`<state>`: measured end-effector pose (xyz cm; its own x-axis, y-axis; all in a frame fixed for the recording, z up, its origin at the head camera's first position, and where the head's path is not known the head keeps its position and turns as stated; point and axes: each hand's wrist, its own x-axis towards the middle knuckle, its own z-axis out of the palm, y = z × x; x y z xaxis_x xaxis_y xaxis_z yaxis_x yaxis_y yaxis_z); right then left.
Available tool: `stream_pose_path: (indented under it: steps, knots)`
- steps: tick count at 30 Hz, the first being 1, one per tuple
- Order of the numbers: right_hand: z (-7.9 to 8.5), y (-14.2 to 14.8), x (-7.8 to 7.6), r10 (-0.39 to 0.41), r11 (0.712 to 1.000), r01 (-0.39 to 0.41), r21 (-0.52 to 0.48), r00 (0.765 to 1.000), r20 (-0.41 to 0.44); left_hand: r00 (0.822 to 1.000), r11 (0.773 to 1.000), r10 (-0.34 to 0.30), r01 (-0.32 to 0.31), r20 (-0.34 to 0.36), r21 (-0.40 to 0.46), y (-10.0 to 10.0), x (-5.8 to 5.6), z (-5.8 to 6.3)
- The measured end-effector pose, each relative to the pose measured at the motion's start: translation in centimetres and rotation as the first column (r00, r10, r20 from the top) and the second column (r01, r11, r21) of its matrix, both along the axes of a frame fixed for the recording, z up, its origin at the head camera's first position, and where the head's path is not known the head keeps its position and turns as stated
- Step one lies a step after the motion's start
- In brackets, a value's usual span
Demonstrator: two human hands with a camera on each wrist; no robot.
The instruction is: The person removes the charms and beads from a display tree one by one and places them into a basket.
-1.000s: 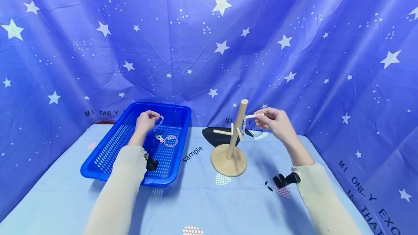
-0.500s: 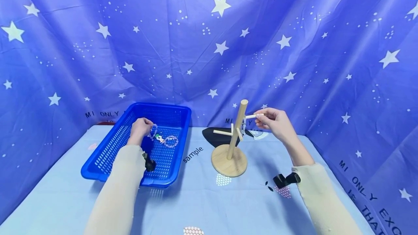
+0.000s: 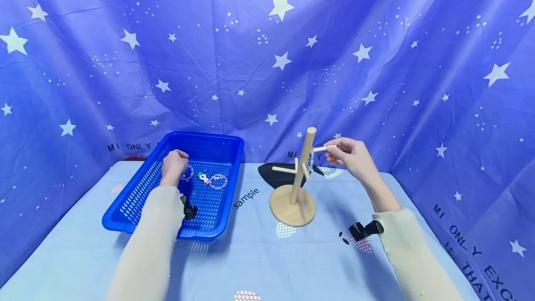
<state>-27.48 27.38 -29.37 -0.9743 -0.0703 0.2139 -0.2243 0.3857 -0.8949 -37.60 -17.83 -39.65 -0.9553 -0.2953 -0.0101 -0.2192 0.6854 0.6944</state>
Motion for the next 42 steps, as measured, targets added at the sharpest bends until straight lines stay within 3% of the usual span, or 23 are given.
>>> stream_pose_path:
  steps: [9,23,35,42]
  knots:
    - [-0.1,0.1,-0.2,0.005,1.0,-0.005,-0.024,1.0,-0.004,0.995,0.998,-0.004,0.01,-0.103,0.063,0.6,-0.1,1.0]
    - [-0.2,0.1,-0.3,0.014,0.999,-0.014,-0.05,1.0,-0.003,0.963,0.991,-0.07,0.098,-0.261,0.096,2.3,-0.2,3.6]
    - [-0.1,0.1,-0.1,0.011,1.0,-0.011,-0.026,1.0,-0.005,0.945,0.97,-0.12,0.176,-0.303,0.167,4.0,1.2,5.8]
    - [0.0,0.0,0.0,0.02,0.999,-0.02,-0.036,1.0,-0.009,0.926,0.961,-0.151,0.219,-0.346,0.169,4.8,2.2,6.8]
